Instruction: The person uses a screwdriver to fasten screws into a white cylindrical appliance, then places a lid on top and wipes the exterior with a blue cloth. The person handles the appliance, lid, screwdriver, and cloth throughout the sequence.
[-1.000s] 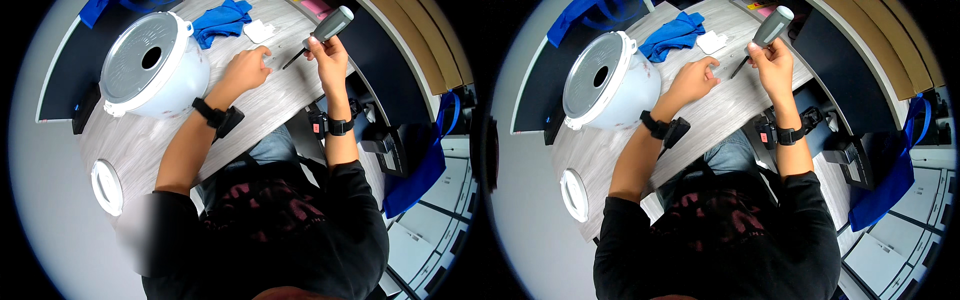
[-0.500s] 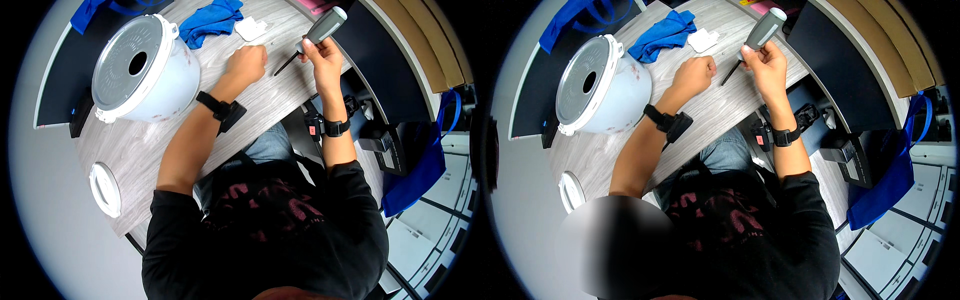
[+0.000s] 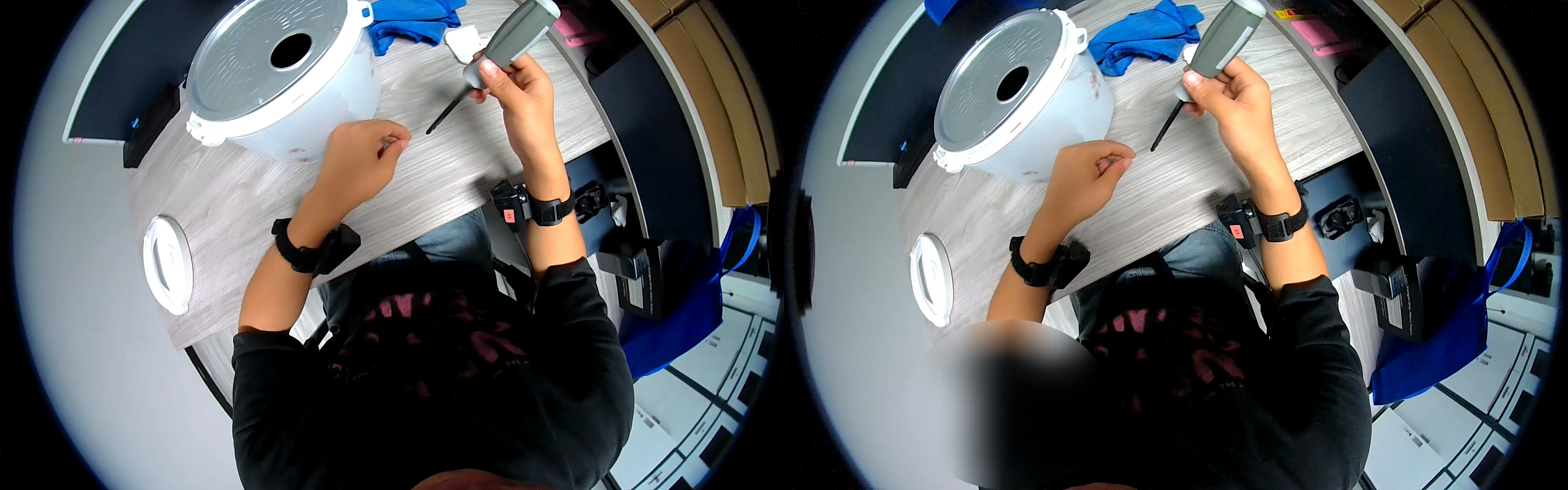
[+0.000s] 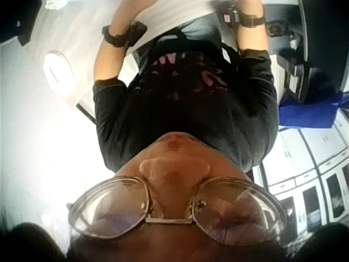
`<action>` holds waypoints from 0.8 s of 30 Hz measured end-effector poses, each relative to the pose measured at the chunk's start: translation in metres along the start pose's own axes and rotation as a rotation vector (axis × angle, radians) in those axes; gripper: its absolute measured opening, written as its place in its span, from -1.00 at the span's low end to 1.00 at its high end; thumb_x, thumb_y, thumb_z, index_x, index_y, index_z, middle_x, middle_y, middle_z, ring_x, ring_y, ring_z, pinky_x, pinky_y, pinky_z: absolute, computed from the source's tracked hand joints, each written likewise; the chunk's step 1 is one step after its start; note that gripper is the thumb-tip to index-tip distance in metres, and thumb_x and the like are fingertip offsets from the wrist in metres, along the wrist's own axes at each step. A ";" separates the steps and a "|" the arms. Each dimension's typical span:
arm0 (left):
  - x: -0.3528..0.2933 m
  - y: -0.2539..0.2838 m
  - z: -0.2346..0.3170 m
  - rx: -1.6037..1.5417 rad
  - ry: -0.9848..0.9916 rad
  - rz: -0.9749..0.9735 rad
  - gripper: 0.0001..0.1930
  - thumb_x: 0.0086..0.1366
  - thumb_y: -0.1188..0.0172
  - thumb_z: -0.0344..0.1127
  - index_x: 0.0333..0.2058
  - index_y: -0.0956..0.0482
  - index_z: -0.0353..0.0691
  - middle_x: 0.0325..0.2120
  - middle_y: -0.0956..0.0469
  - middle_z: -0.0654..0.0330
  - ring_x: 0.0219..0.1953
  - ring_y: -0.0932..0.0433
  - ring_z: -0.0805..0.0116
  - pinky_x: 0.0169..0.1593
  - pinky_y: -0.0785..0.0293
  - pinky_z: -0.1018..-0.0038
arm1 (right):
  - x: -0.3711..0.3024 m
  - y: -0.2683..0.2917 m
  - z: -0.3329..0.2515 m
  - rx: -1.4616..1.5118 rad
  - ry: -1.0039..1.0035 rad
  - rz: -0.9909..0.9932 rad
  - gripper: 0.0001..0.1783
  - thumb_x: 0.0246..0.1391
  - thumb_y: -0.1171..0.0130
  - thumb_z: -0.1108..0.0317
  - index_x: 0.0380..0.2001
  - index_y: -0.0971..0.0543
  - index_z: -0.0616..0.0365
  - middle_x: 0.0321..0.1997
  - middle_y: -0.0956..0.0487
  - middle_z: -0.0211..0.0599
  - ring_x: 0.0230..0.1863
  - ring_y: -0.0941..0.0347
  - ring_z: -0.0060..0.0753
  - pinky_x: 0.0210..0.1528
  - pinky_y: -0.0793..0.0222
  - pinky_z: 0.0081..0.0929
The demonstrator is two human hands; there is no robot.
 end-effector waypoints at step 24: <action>-0.029 0.013 -0.003 -0.104 0.027 0.106 -0.77 0.24 -0.26 -0.58 -0.11 -0.60 -0.36 -0.46 -0.70 0.17 -0.47 -0.59 0.57 -0.35 -0.48 0.62 | 0.000 -0.050 -0.013 0.041 0.062 -0.221 -0.78 0.28 -0.19 0.27 -0.15 -0.58 0.20 -0.20 -0.65 -0.23 -0.29 -0.54 -0.49 -0.24 -0.49 -0.47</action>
Point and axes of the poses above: each hand's wrist, its own x-axis towards the middle knuckle, its own y-axis out of the back of the hand, z = x × y, the point moved 4 cm from there along x, towards the middle knuckle
